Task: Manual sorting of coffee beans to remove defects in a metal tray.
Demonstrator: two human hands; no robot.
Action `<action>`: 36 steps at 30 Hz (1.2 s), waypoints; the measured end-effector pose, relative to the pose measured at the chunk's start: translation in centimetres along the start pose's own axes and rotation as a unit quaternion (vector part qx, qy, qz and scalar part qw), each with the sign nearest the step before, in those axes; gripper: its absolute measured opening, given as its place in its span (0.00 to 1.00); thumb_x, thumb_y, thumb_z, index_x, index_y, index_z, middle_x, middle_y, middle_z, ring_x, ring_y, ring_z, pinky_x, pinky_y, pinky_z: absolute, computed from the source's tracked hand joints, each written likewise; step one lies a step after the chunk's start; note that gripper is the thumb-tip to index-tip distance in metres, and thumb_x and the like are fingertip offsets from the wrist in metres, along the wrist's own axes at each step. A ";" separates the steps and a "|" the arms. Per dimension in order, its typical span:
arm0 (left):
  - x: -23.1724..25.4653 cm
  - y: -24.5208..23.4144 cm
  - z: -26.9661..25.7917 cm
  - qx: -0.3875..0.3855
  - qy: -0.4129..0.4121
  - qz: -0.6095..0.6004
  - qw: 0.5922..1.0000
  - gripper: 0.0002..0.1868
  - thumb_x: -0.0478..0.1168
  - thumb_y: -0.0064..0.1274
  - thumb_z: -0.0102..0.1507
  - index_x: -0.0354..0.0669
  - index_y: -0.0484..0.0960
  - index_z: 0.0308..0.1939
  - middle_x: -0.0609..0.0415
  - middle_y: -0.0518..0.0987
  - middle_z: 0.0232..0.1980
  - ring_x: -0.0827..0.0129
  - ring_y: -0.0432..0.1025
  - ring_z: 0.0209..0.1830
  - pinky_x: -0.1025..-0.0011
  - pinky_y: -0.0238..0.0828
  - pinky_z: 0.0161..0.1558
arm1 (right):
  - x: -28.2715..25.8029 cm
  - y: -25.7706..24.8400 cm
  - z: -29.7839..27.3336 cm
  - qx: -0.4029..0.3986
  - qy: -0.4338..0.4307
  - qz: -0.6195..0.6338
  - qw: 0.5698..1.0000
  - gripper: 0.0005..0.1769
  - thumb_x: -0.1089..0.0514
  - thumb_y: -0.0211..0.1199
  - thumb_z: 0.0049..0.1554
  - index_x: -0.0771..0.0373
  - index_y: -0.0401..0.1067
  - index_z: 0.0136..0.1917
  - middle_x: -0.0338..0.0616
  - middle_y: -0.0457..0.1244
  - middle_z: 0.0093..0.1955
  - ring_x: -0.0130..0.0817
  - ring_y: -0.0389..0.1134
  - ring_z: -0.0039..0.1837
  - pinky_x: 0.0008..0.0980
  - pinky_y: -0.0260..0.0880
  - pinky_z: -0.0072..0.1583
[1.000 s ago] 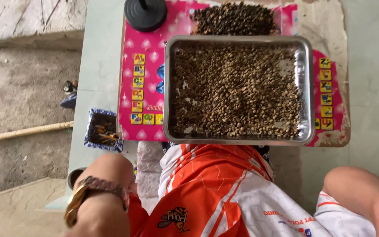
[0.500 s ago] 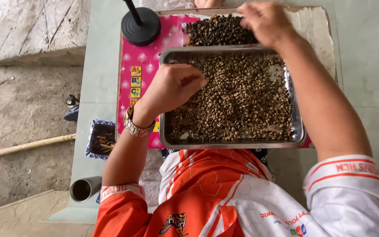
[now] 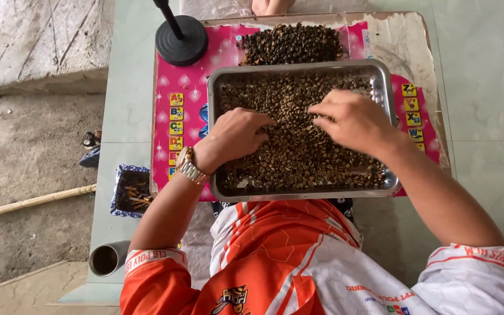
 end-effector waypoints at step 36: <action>-0.3 -1.1 0.6 0.086 0.126 -0.129 0.980 0.11 0.33 0.63 0.53 0.40 0.88 0.40 0.55 0.86 0.31 0.70 0.78 0.23 0.73 0.74 0.29 | 1.2 -2.0 6.1 0.164 -0.095 0.020 0.982 0.10 0.71 0.66 0.57 0.64 0.81 0.50 0.49 0.71 0.42 0.29 0.63 0.32 0.21 0.64 0.31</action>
Point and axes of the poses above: each hand's wrist, its own z-axis towards the middle knuckle, its own y-axis out of the palm, x = y × z, the point moved 6 cm from there along z, towards the middle knuckle
